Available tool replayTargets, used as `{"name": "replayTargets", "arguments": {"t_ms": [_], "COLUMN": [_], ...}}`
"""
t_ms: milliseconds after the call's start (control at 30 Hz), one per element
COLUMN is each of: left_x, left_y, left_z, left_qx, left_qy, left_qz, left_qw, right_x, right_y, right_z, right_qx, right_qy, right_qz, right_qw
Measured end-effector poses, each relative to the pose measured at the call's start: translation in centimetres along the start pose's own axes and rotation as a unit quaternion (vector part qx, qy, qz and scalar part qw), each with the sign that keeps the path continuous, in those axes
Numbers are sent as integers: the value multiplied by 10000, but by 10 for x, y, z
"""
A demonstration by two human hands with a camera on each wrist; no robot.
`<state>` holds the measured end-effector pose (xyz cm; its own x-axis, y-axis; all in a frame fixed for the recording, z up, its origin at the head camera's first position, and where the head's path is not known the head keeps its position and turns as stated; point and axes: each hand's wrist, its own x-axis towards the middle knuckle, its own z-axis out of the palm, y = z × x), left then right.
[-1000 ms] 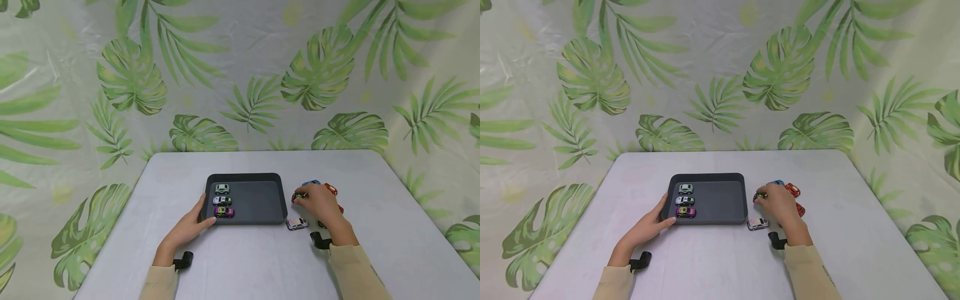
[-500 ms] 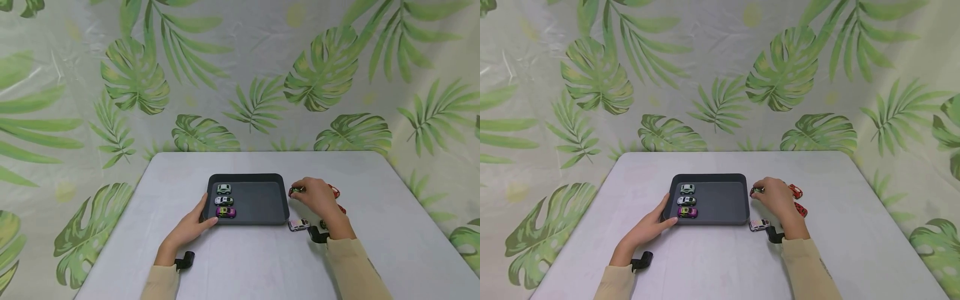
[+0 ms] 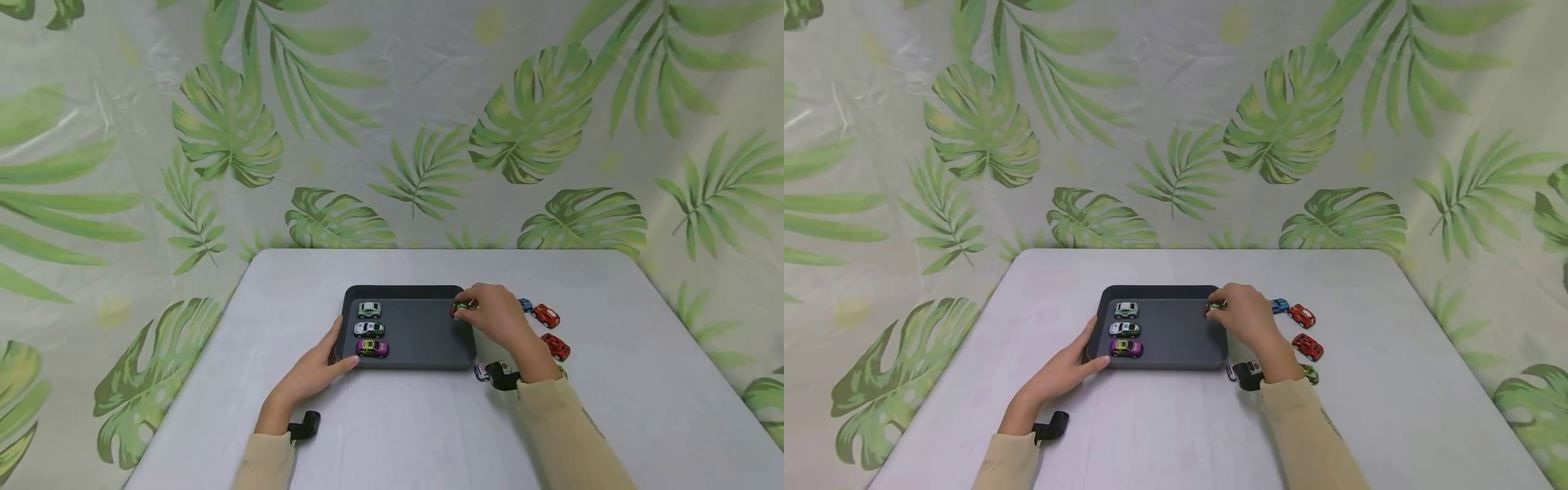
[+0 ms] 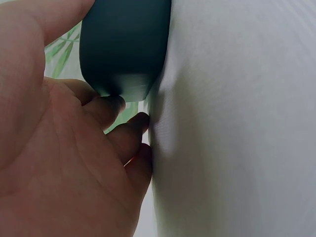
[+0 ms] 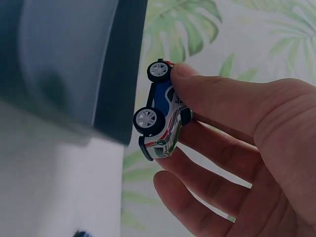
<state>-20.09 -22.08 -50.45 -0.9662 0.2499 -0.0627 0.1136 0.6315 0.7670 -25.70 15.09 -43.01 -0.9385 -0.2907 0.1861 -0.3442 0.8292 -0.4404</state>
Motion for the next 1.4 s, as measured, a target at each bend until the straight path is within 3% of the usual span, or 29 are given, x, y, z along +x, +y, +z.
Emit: {"name": "replayTargets", "arguments": {"t_ms": [433, 767, 1400], "left_x": [0, 1, 1], "left_y": [0, -3, -1], "left_z": [0, 1, 1], "left_qx": [-51, -29, -91], "left_qy": [48, 87, 36], "left_qz": [-29, -16, -114], "left_qw": [10000, 10000, 9999], "right_x": [23, 40, 71], "right_y": [-39, -59, -70], "right_z": [10, 23, 45], "right_qx": [-152, -400, -554], "right_qy": [18, -223, -499], "right_qz": [-460, -667, -859], "right_qw": [9988, 9967, 9935]}}
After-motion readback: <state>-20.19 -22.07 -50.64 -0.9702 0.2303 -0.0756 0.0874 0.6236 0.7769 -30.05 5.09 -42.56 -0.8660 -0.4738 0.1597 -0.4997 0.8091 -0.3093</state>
